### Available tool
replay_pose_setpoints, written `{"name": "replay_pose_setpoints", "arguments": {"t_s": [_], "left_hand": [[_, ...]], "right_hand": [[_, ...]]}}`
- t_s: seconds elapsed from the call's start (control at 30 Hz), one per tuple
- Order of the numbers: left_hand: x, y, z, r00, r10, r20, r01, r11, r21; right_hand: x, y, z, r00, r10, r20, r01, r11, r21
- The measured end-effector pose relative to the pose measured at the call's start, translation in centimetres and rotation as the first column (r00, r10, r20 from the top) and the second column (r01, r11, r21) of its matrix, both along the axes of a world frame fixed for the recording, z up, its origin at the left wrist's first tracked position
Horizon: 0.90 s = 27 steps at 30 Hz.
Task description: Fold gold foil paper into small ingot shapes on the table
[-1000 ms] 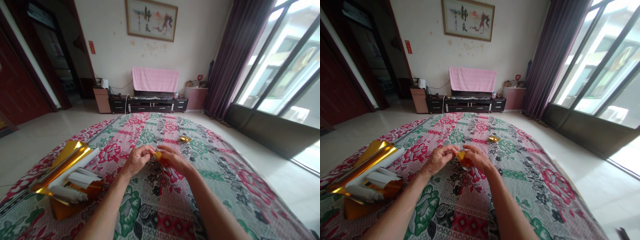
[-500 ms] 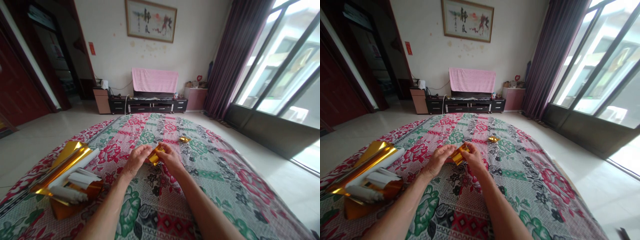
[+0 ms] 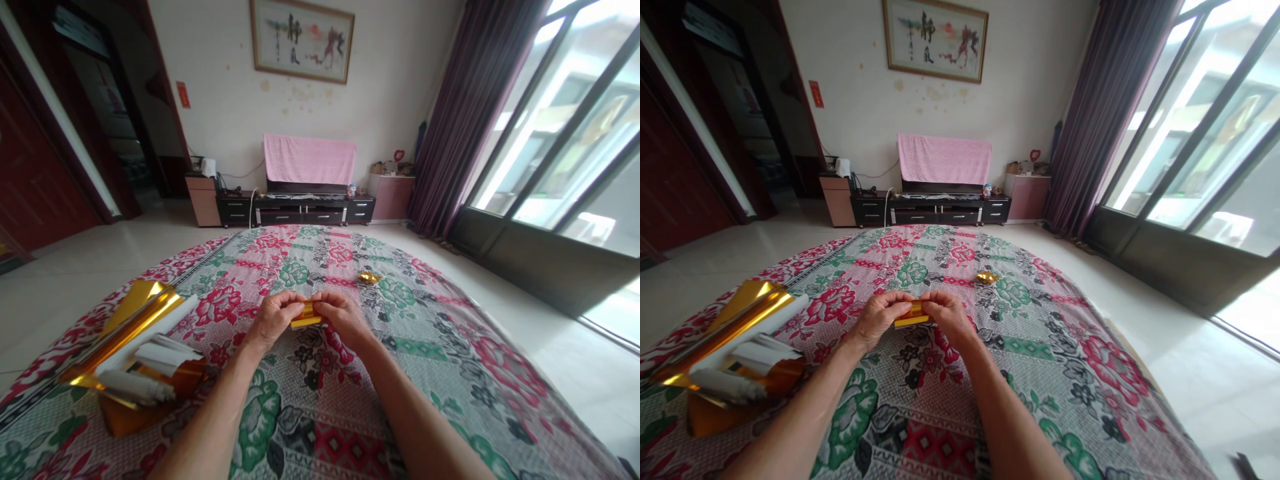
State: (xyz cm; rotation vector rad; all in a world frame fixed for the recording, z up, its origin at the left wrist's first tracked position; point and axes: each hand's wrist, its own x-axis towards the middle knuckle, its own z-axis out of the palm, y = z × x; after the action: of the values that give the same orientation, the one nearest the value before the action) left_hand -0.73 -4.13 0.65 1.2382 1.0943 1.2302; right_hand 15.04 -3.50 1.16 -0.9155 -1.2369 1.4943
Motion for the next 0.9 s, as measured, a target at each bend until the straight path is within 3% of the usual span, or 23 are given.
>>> {"name": "replay_pose_setpoints", "arguments": {"t_s": [0.27,0.4,0.7,0.9], "left_hand": [[0.1,-0.2,0.4,0.991,-0.016,0.129,0.022,0.999,-0.045],[0.0,0.1,0.0,0.995,0.036,0.098,-0.035,0.999,-0.012],[-0.5,0.2,-0.3,1.0,0.011,-0.005,-0.011,1.0,0.009],[-0.7,0.5,-0.9,0.999,0.012,0.043,-0.012,1.0,-0.002]], "right_hand": [[-0.2,0.4,-1.2,0.999,-0.019,-0.036,0.02,1.0,0.024],[-0.2,0.6,-1.6,0.998,0.001,-0.062,0.001,1.0,0.029],[-0.4,0.3,-1.2,0.999,-0.041,-0.012,0.041,0.999,0.015],[-0.3,0.3,-1.1,1.0,-0.004,0.01,0.004,1.0,0.0]]}}
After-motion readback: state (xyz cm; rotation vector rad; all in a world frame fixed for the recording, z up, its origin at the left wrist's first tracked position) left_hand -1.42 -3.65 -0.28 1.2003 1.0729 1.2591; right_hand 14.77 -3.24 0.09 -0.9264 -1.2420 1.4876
